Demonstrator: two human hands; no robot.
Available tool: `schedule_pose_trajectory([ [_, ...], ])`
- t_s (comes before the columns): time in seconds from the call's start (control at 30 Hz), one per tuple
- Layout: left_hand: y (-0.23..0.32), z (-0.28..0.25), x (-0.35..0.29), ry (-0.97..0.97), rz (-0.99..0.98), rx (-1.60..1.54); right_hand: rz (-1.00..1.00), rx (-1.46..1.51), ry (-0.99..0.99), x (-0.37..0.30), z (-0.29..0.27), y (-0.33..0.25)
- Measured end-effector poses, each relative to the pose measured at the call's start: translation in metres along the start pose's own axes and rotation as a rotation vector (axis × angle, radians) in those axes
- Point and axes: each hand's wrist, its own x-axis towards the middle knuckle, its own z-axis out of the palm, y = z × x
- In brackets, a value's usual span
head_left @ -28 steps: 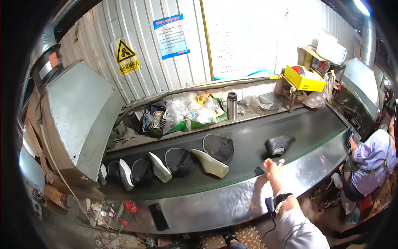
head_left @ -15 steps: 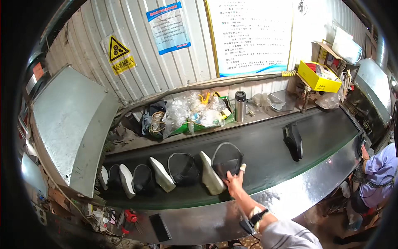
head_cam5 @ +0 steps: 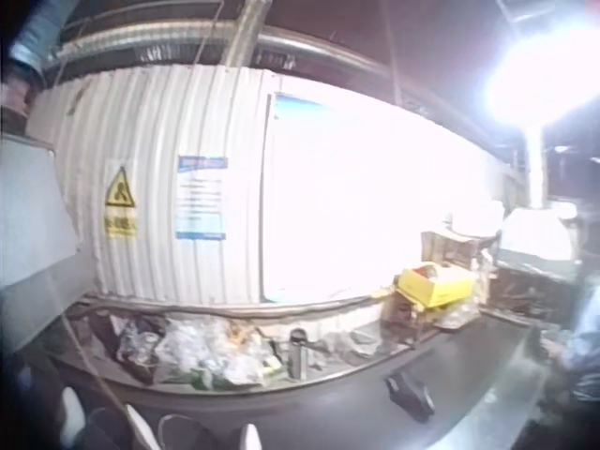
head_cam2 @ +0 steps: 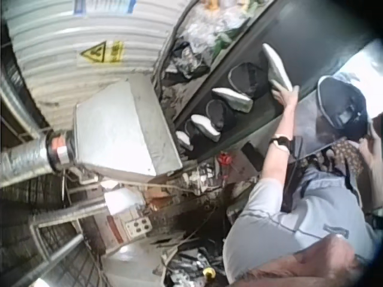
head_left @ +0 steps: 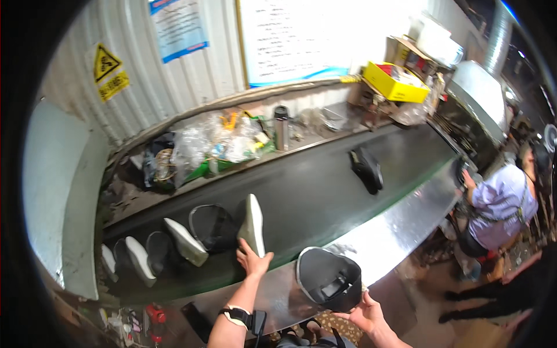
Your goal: Use a lasting machine to shape shoes and move them along a conveyor belt.
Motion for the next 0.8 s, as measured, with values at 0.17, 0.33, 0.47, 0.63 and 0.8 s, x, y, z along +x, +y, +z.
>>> schedule_pose_trajectory([
  [0.17, 0.008, -0.019, -0.016, 0.048, 0.074, 0.017, -0.070, 0.127, 0.107, -0.012, -0.024, 0.016],
  [0.33, 0.013, -0.097, -0.098, 0.131, 0.628, 0.045, -0.130, 0.027, 0.147, -0.008, -0.036, 0.011],
  [0.47, 0.007, -0.117, -0.168, -0.044, 1.163, 0.298, -0.113, -0.054, 0.059, -0.003, -0.041, 0.001],
  [0.63, -0.003, -0.054, -0.246, 0.016, 1.436, 0.274, -0.152, -0.123, 0.128, 0.009, -0.032, -0.003],
  [0.8, 0.010, -0.050, -0.229, -0.398, 1.055, -0.323, -0.438, -0.566, 0.069, -0.017, -0.008, -0.004],
])
